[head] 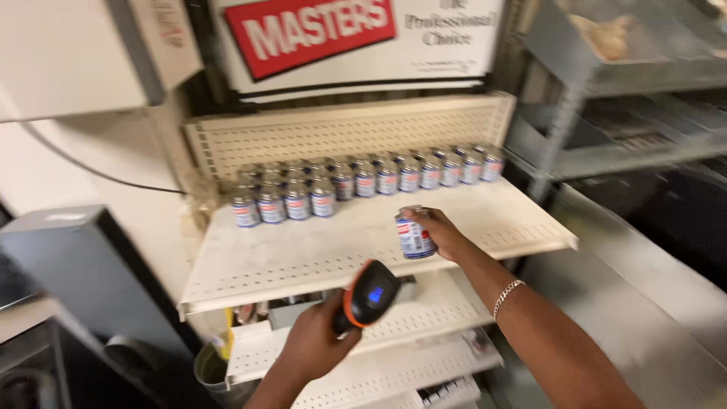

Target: The person scans several small cans one at a time using a handheld scanner and places them into a wire basket.

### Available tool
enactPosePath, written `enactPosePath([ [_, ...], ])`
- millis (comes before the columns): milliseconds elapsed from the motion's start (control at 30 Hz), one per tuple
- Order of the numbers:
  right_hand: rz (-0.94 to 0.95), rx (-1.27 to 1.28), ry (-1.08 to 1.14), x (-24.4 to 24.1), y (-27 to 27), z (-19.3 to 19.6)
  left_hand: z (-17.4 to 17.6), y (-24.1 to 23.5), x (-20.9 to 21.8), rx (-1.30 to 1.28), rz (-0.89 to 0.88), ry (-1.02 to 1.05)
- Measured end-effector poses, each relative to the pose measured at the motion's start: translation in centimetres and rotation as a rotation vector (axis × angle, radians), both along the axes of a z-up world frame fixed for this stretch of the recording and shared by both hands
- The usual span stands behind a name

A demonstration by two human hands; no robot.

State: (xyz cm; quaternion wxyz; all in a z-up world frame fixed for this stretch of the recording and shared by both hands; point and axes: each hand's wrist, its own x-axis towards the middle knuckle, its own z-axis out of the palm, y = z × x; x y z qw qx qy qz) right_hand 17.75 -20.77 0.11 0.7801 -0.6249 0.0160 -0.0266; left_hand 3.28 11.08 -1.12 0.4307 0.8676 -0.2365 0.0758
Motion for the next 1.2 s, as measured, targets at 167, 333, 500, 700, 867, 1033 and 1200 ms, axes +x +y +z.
enactPosePath([
  [167,0.031,-0.303,-0.046,-7.1,-1.0,0.5,0.5,-3.9,-2.2,0.358,-0.306,-0.163],
  [333,0.009,-0.464,0.05,-14.0,-2.5,2.8,0.1,-6.6,-3.6,0.422,-0.36,-0.164],
  [500,0.039,-0.497,-0.037,-15.8,-6.8,0.8,0.2,-9.3,-5.1,0.496,-0.381,-0.144],
  [700,0.013,-0.356,-0.024,-18.8,-11.5,0.1,0.6,-13.9,-7.1,0.533,-0.402,-0.194],
  [867,0.053,-0.373,-0.027,-21.1,-15.0,0.3,0.9,-17.5,-9.5,0.551,-0.368,-0.159],
  [1033,-0.011,-0.555,-0.032,-23.3,-19.5,-0.9,1.1,-20.4,-12.2,0.23,-0.263,0.043],
  [1200,-0.168,-1.026,0.112,-28.4,-24.1,-2.8,-0.7,-25.4,-12.7,-0.268,-0.192,0.268],
])
